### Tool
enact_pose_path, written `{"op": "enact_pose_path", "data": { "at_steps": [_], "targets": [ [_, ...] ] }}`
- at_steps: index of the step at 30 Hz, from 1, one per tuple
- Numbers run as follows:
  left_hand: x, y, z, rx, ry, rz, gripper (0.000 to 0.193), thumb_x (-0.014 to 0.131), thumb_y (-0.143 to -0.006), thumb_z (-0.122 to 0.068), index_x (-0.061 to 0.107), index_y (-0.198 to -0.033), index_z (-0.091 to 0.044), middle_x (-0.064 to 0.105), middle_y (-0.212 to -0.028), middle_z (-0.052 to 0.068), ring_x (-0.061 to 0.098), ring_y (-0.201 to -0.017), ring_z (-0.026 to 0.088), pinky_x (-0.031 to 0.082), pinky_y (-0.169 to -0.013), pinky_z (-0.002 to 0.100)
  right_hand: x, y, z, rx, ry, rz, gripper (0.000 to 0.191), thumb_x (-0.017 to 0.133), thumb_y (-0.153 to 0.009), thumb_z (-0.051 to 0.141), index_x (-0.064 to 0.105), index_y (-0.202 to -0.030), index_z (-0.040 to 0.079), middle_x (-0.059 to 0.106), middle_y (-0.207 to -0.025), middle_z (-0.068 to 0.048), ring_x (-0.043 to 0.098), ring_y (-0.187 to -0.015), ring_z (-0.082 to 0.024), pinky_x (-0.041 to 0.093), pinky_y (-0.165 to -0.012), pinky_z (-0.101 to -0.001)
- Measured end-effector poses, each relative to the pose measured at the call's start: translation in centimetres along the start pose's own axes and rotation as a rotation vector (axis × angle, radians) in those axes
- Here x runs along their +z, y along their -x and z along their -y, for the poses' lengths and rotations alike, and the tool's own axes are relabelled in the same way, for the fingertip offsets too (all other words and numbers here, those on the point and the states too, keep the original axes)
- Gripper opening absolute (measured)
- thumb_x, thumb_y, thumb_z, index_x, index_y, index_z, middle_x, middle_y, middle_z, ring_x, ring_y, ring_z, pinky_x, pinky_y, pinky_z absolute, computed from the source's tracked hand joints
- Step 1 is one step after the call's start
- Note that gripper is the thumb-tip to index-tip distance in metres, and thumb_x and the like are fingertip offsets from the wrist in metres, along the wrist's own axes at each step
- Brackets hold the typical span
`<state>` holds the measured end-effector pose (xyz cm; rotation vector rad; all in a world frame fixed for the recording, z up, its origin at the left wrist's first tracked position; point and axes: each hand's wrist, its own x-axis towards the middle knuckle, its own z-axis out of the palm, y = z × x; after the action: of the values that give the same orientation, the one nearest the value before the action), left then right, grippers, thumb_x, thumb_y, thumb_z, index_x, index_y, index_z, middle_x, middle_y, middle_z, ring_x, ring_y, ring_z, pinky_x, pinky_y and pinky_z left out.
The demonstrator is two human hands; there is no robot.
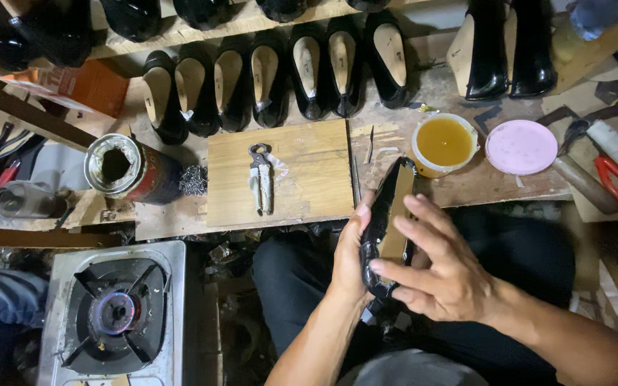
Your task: The person repeatedly applies a liquid from a small container to the heel and sole of a black high-heeled shoe using their fingers, then places the shoe back on a shelf. The person repeats this process for multiple shoes in a workshop setting.
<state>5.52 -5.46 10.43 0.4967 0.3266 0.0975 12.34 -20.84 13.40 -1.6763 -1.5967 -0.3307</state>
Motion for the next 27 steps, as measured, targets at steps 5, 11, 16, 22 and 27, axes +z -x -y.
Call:
{"op": "enact_pose_path", "data": {
  "at_steps": [5,11,16,22,27],
  "targets": [
    [0.3,0.1,0.0,-0.070,0.106,0.029,0.069,0.051,-0.099,-0.039,0.035,-0.158,-0.007,0.058,-0.143,0.016,0.060,-0.126,0.026,0.048,-0.107,0.039,0.1,-0.3,-0.3,-0.121,-0.036,0.021,0.033,0.060,-0.102,0.044,0.074,-0.125,0.025,0.032,-0.162,-0.007,0.025,-0.155,-0.035,0.025,-0.125,-0.0636],
    [0.2,0.3,-0.3,-0.149,0.134,0.011,0.067,0.052,-0.100,-0.041,0.037,-0.158,-0.010,0.058,-0.139,0.017,0.060,-0.120,0.028,0.048,-0.102,0.042,0.0,-0.2,-0.8,-0.183,-0.023,0.033,0.031,0.064,-0.104,0.044,0.074,-0.128,0.027,0.031,-0.163,-0.004,0.026,-0.156,-0.035,0.026,-0.125,-0.0650],
    [0.4,0.5,-0.5,-0.020,-0.002,-0.003,0.070,0.049,-0.100,-0.037,0.033,-0.160,-0.005,0.056,-0.147,0.016,0.059,-0.128,0.025,0.046,-0.109,0.038,-0.8,0.6,-0.3,-0.223,-0.061,0.050,0.030,0.066,-0.102,0.042,0.074,-0.126,0.025,0.031,-0.163,-0.003,0.029,-0.153,-0.036,0.026,-0.123,-0.0659],
    [0.9,0.9,-0.8,0.258,-0.405,0.070,0.070,0.048,-0.103,-0.033,0.032,-0.160,0.004,0.038,-0.163,0.021,0.039,-0.149,0.027,0.031,-0.122,0.037,-0.3,0.7,1.2,-0.017,-0.103,-0.047,0.030,0.062,-0.103,0.037,0.075,-0.124,0.021,0.031,-0.164,-0.012,0.029,-0.154,-0.039,0.029,-0.125,-0.0589],
    [1.2,1.7,-1.4,0.330,-0.564,0.102,0.070,0.046,-0.102,-0.033,0.030,-0.159,0.005,0.027,-0.171,0.020,0.025,-0.159,0.028,0.021,-0.127,0.037,-0.7,0.3,1.4,-0.087,-0.115,-0.044,0.029,0.063,-0.102,0.036,0.075,-0.124,0.021,0.032,-0.163,-0.012,0.029,-0.154,-0.037,0.027,-0.128,-0.0587]
  ]
}}
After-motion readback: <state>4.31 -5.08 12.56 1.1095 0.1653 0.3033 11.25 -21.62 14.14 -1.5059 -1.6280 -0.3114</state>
